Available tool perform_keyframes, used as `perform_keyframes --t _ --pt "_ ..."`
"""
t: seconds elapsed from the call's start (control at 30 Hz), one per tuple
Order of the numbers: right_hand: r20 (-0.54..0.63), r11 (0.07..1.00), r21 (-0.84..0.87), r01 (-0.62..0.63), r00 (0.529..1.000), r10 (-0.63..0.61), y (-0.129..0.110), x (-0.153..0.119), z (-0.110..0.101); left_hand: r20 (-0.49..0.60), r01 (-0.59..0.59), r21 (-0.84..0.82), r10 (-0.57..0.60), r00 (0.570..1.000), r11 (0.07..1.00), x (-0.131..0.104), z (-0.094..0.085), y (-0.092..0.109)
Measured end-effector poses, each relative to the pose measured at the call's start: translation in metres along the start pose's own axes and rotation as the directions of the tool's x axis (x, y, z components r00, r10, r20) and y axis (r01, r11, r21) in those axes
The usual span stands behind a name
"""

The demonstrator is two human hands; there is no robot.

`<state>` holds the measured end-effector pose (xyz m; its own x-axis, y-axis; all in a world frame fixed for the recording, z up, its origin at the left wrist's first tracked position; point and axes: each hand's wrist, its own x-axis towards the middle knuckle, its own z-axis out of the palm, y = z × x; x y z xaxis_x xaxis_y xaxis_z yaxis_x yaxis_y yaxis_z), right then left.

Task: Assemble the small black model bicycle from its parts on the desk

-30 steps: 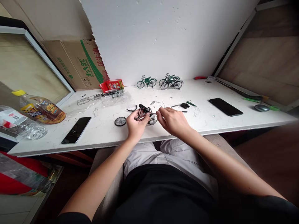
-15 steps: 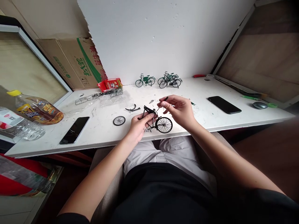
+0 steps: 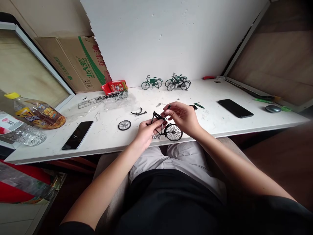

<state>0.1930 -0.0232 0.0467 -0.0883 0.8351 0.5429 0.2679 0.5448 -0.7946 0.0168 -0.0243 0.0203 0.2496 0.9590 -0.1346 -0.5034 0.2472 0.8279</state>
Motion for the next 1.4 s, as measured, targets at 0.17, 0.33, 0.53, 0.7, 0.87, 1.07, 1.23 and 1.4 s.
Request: perform_keyframes --t 0.17,0.33,0.53,0.7,0.87,1.07,1.23,1.4 --pt "0.020 0.999 -0.051 0.014 1.000 -0.013 -0.001 -0.001 -0.001 0.005 -0.005 0.011 0.005 1.000 1.000 0.001 0.000 -0.001" --pt "0.051 0.991 -0.128 0.047 0.998 -0.041 -0.005 -0.001 -0.001 0.014 0.001 0.010 -0.001 1.000 1.000 0.002 -0.002 -0.004" --pt "0.123 0.936 -0.281 0.213 0.975 -0.185 -0.009 -0.001 -0.001 0.008 -0.012 0.017 0.011 1.000 1.000 0.002 -0.003 -0.010" --pt "0.129 0.907 -0.257 0.334 0.942 -0.311 0.000 -0.002 -0.003 0.023 -0.007 -0.001 0.007 1.000 1.000 0.001 -0.003 -0.012" --pt "0.118 0.885 -0.229 0.406 0.914 -0.389 0.003 -0.002 -0.004 0.010 -0.002 0.001 0.002 1.000 1.000 0.001 -0.004 -0.016" --pt "0.092 0.904 -0.237 0.355 0.935 -0.343 0.006 -0.004 -0.001 0.001 -0.002 0.012 0.002 1.000 1.000 0.003 -0.004 -0.020" --pt "0.057 0.911 -0.230 0.342 0.939 -0.339 0.007 -0.004 0.002 -0.003 0.002 0.003 -0.002 1.000 1.000 0.003 -0.004 -0.018" --pt "0.039 0.935 -0.189 0.301 0.953 -0.299 0.006 -0.004 0.003 -0.003 0.009 0.005 -0.009 1.000 1.000 0.003 -0.004 -0.018"
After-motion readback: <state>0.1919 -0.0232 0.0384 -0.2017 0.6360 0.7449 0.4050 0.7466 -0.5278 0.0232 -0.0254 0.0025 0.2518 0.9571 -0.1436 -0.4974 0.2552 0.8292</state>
